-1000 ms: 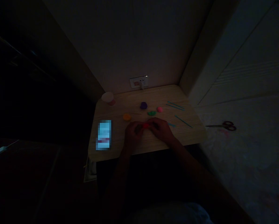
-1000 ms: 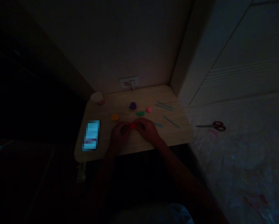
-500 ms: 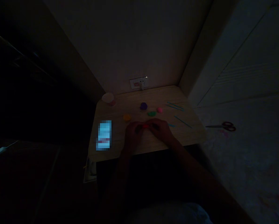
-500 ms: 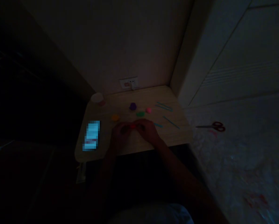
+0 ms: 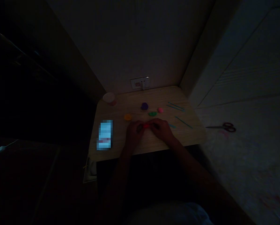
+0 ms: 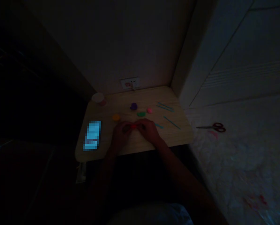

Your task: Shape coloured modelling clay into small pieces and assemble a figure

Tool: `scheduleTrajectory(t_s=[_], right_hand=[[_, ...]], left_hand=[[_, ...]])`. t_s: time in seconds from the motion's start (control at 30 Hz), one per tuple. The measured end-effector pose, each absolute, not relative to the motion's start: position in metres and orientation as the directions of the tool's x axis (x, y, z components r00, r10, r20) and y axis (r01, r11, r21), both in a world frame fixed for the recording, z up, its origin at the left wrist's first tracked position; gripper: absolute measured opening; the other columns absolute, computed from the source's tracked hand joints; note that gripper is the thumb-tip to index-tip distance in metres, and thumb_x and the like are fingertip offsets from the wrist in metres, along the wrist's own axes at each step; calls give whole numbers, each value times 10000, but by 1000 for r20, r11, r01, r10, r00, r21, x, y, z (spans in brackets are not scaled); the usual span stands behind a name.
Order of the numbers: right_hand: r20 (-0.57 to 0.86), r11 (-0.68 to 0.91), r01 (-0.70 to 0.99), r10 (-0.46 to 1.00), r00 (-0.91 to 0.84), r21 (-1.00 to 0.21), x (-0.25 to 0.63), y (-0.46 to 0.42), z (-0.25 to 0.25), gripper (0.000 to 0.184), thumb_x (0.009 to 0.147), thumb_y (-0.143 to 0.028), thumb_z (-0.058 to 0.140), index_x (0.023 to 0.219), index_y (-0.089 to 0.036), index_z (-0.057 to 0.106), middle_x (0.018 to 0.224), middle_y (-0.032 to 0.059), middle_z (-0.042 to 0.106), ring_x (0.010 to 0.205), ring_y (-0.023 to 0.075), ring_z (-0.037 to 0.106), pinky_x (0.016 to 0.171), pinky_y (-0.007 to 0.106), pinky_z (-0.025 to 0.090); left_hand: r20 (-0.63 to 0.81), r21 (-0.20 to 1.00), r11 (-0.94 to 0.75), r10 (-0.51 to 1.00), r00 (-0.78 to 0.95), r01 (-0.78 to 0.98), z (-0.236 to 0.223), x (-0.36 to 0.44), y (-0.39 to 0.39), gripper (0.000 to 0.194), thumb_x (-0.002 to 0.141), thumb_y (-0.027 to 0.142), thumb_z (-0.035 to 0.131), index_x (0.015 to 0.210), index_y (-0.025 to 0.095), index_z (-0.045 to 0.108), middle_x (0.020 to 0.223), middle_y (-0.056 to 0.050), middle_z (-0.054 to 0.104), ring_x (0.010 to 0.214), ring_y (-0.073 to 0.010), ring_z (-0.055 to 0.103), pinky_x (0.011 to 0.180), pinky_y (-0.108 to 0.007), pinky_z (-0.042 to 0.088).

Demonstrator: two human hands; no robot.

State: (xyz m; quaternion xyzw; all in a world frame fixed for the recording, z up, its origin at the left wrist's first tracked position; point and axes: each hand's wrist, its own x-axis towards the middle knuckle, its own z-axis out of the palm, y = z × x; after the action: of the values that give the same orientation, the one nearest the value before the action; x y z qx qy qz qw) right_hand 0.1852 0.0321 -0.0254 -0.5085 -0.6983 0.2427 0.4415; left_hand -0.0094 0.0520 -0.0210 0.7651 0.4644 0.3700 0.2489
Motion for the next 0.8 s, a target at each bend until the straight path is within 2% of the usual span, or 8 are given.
scheduleTrajectory(t_s=[0.37,0.6,0.8], right_hand=[[374,371,482,923,-93,-794,187,30,-25,214,893,-168,677,1034,-253,813,1026,64,824,962,252,752,898,394,573],[364,352,454,929,-63,-819,187,29,-26,179,901,-235,676,1028,-244,803,1023,64,826,933,246,762,866,391,593],[395,400,416,913,-102,-816,187,29,-26,224,910,-204,649,1050,-270,811,1116,54,825,1056,249,764,975,428,585]], left_hand=[[357,741,-460,887,292,490,-24,-8,49,216,851,78,720,1011,222,733,1044,-50,781,1015,-256,704,982,-433,538],[383,767,-475,879,285,431,-24,-7,48,222,852,56,720,1003,216,747,1060,-56,786,1025,-238,719,995,-416,551],[346,758,-446,894,286,477,-23,-7,47,194,851,96,749,996,225,748,1047,-50,795,1019,-250,726,987,-436,557]])
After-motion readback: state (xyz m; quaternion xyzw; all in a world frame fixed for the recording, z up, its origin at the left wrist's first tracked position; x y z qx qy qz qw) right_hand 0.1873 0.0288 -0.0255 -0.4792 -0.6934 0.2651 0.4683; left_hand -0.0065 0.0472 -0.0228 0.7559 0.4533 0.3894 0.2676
